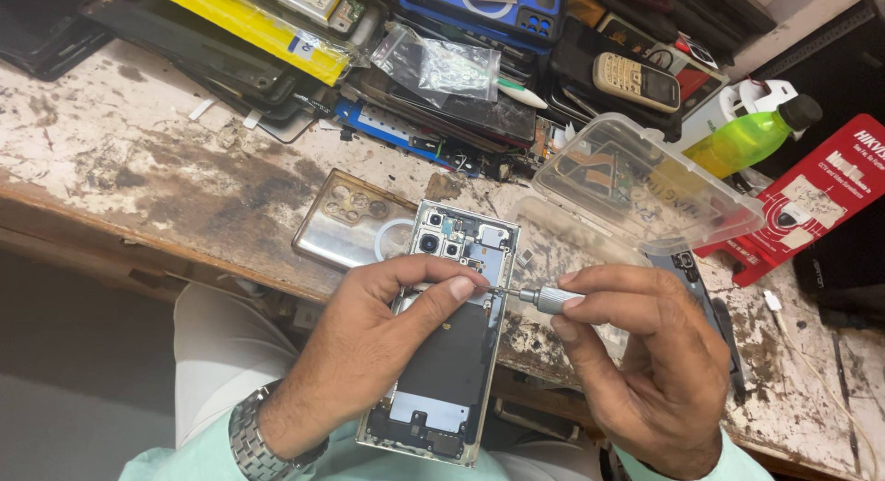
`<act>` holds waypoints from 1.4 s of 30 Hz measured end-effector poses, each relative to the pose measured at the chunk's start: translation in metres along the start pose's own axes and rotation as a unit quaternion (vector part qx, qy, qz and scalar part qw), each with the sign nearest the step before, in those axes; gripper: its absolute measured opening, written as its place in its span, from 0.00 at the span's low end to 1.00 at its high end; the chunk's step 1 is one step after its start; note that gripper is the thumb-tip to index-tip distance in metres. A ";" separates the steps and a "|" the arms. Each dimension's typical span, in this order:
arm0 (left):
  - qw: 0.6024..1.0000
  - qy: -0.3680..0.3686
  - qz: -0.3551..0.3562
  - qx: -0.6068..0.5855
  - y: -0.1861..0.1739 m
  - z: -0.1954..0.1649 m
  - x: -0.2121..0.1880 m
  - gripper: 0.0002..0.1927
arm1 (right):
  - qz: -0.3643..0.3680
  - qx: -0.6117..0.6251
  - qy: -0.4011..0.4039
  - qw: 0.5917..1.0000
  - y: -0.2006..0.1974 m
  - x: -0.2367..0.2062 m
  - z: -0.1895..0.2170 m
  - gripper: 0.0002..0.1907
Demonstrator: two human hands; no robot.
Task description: The person uses a screwdriver to remove screws from the internal frame of a disassembled smartphone. They then reassemble the device by attaching the screen and back cover. Finally, the person powers on the phone to check the display, which shows a vertical green line.
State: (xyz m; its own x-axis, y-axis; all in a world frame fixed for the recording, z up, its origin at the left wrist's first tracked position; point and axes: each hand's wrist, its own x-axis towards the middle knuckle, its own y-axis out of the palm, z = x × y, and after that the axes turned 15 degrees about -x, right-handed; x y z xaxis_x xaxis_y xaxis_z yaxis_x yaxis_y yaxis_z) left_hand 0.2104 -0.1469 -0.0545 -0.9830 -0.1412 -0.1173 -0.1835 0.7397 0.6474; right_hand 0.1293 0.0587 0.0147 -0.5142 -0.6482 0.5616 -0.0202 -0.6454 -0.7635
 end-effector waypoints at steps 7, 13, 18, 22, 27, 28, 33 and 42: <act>1.000 0.020 -0.004 -0.004 0.002 0.005 -0.004 0.13 | -0.009 -0.019 0.001 1.000 -0.003 -0.005 0.003 0.15; 1.000 0.017 0.001 -0.008 0.002 0.001 -0.009 0.13 | -0.022 -0.041 -0.017 0.999 -0.001 -0.006 0.008 0.16; 1.000 0.012 -0.001 0.007 0.002 -0.004 -0.009 0.14 | -0.035 -0.013 0.001 0.999 0.003 -0.005 0.010 0.15; 1.000 0.010 0.000 0.013 0.002 -0.007 -0.010 0.14 | -0.038 -0.006 0.013 0.999 0.005 -0.008 0.011 0.15; 1.000 0.015 -0.002 0.011 0.001 -0.004 -0.012 0.13 | -0.037 -0.010 0.016 0.999 0.006 -0.014 0.012 0.15; 1.000 0.013 -0.001 0.007 0.001 -0.003 -0.012 0.13 | -0.037 -0.016 0.016 0.999 0.006 -0.014 0.012 0.15; 1.000 0.018 0.008 -0.004 0.001 0.000 -0.012 0.13 | -0.041 -0.010 0.015 0.999 0.007 -0.015 0.012 0.15; 1.000 0.001 0.004 -0.008 0.000 0.002 -0.007 0.13 | -0.037 -0.014 0.007 0.999 0.007 -0.013 0.008 0.16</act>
State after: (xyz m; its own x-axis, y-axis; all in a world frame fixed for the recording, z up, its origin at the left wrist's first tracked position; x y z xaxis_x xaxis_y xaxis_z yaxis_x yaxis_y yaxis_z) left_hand 0.2174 -0.1447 -0.0554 -0.9844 -0.1371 -0.1104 -0.1758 0.7300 0.6605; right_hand 0.1426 0.0591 0.0050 -0.5220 -0.5930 0.6131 -0.0825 -0.6803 -0.7283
